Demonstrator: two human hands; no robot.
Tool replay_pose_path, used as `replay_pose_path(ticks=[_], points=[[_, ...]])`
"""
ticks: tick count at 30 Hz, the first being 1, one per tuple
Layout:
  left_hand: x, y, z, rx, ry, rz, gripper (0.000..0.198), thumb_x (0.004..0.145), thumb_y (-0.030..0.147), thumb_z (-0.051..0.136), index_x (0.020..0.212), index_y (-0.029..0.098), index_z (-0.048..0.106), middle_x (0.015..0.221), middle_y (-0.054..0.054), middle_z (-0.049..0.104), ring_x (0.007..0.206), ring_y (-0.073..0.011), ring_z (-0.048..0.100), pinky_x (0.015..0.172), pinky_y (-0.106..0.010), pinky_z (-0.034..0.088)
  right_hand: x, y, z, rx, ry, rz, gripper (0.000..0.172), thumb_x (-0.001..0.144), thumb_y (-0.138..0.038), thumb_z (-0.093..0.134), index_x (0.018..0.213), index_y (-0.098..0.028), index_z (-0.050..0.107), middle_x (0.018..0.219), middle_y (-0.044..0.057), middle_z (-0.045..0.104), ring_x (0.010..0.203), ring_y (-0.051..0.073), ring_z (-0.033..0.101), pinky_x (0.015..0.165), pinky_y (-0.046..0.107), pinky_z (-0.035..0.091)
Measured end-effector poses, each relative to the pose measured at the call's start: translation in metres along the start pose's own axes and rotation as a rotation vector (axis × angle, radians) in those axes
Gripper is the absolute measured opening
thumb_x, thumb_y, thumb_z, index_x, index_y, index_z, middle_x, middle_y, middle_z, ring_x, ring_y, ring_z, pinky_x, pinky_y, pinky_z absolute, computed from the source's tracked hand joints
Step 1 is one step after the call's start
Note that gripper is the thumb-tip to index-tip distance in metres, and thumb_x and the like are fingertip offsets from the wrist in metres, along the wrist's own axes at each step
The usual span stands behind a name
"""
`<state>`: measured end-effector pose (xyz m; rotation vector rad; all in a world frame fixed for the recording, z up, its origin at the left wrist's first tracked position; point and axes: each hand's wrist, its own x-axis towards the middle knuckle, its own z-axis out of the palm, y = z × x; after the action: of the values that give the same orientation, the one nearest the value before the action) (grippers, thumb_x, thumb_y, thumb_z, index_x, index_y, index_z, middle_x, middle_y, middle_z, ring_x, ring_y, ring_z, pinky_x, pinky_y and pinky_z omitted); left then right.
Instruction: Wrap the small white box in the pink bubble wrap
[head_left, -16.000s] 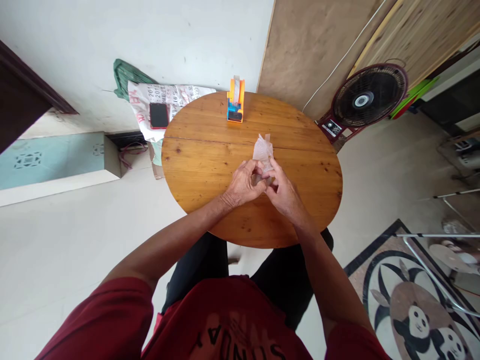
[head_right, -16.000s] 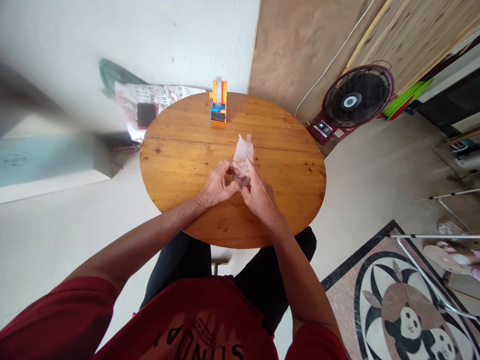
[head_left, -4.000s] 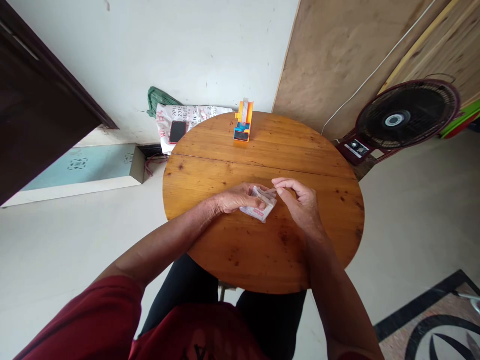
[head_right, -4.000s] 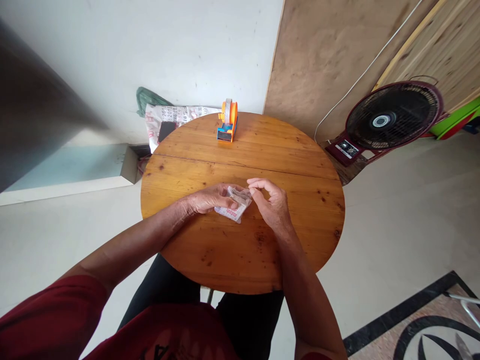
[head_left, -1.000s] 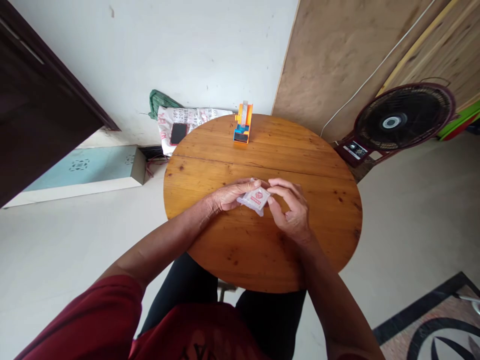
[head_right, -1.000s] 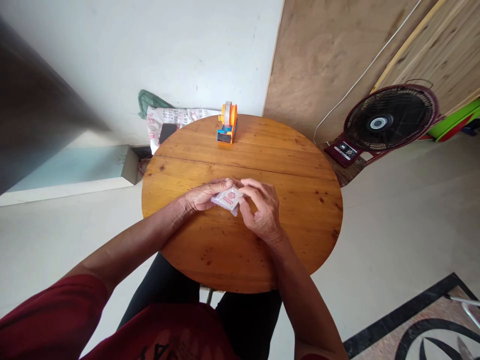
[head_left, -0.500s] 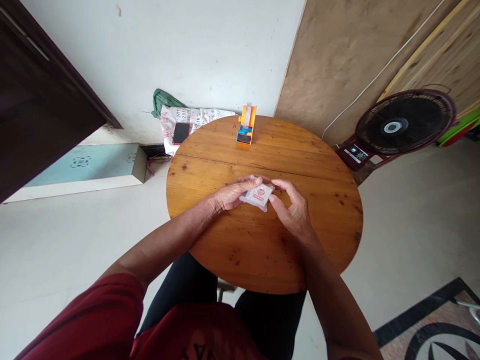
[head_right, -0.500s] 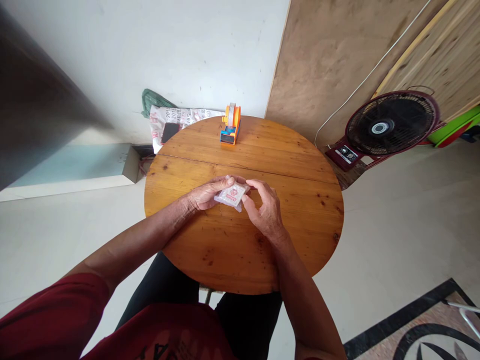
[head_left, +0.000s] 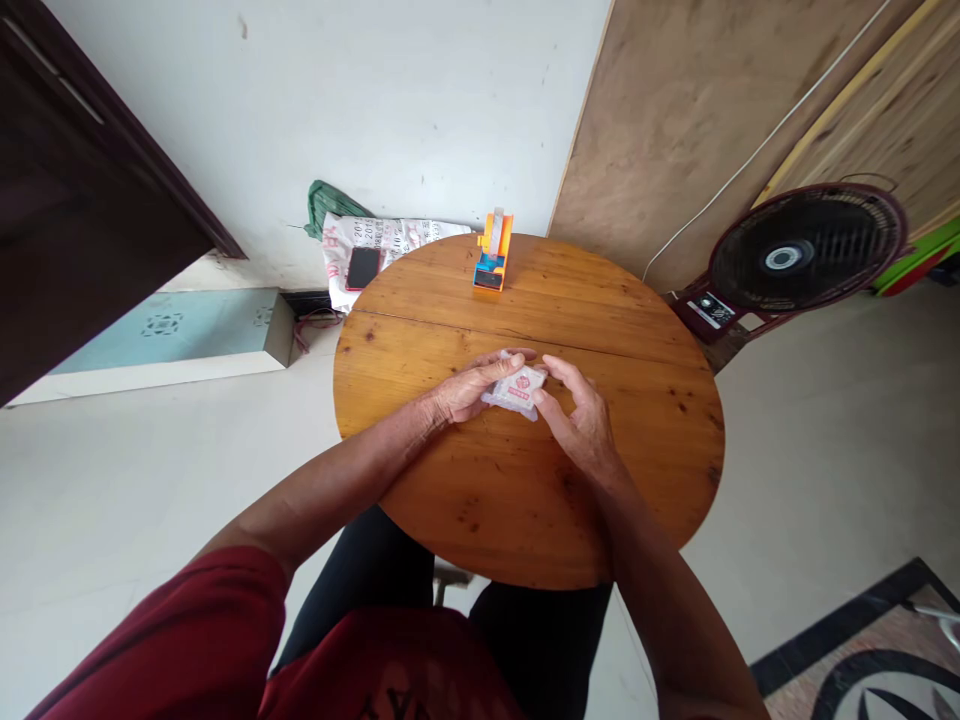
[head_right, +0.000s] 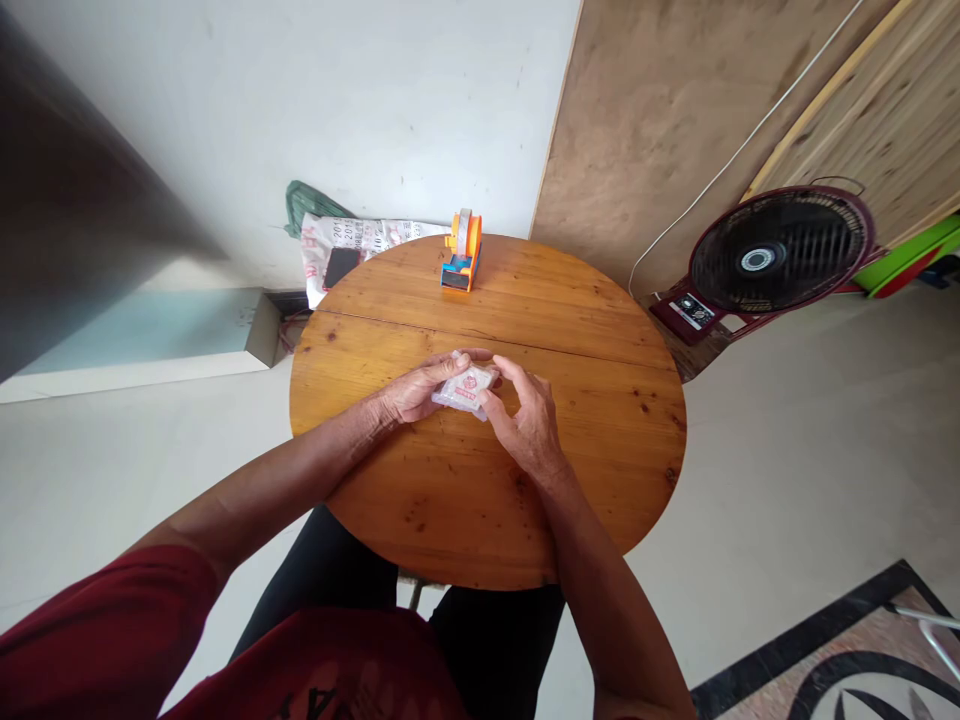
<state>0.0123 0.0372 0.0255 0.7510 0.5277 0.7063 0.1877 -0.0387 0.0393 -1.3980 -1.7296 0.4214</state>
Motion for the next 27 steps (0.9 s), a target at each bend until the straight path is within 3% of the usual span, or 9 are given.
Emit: replay_pose_path(ticks=[7,14,19,27], points=[[-0.0007,-0.0002,0.0043,-0.047,0.007,0.0,0.06,0.073,0.044,0.083,0.122,0.014,0.065,0.117,-0.015,0.073,0.097,-0.0257,0.072,0.082,-0.035,0.055,0.0023,-0.002,0.0002,0.151,-0.07,0.116,0.06,0.086,-0.041,0.067,0.141,-0.025,0.05,0.13,0.011,0.068,0.123,0.03,0.062,0.108,0.051,0.045],[-0.0011,-0.0008,0.0045,-0.074,0.031,-0.008,0.066,0.073,0.035,0.082,0.13,0.015,0.055,0.117,-0.014,0.072,0.097,-0.0258,0.071,0.089,-0.04,0.052,0.0036,-0.001,0.0,0.185,-0.11,0.17,0.055,0.086,-0.042,0.064,0.137,-0.024,0.053,0.138,0.012,0.064,0.131,0.03,0.057,0.113,0.051,0.041],[-0.0014,0.0001,0.0059,-0.076,0.044,0.0,0.068,0.071,0.035,0.083,0.129,0.015,0.054,0.114,-0.013,0.073,0.09,-0.0223,0.07,0.084,-0.038,0.052,0.0039,0.0002,0.0027,0.252,-0.098,0.21,0.054,0.085,-0.041,0.066,0.135,-0.024,0.055,0.136,0.011,0.065,0.129,0.029,0.058,0.11,0.049,0.044],[0.0023,-0.004,0.0016,-0.025,0.046,-0.012,0.064,0.073,0.038,0.081,0.128,0.015,0.056,0.108,-0.012,0.073,0.093,-0.0253,0.07,0.084,-0.038,0.051,0.004,-0.0009,0.0037,0.317,-0.125,0.246,0.051,0.084,-0.041,0.068,0.131,-0.025,0.057,0.128,0.01,0.068,0.114,0.028,0.065,0.103,0.048,0.05]])
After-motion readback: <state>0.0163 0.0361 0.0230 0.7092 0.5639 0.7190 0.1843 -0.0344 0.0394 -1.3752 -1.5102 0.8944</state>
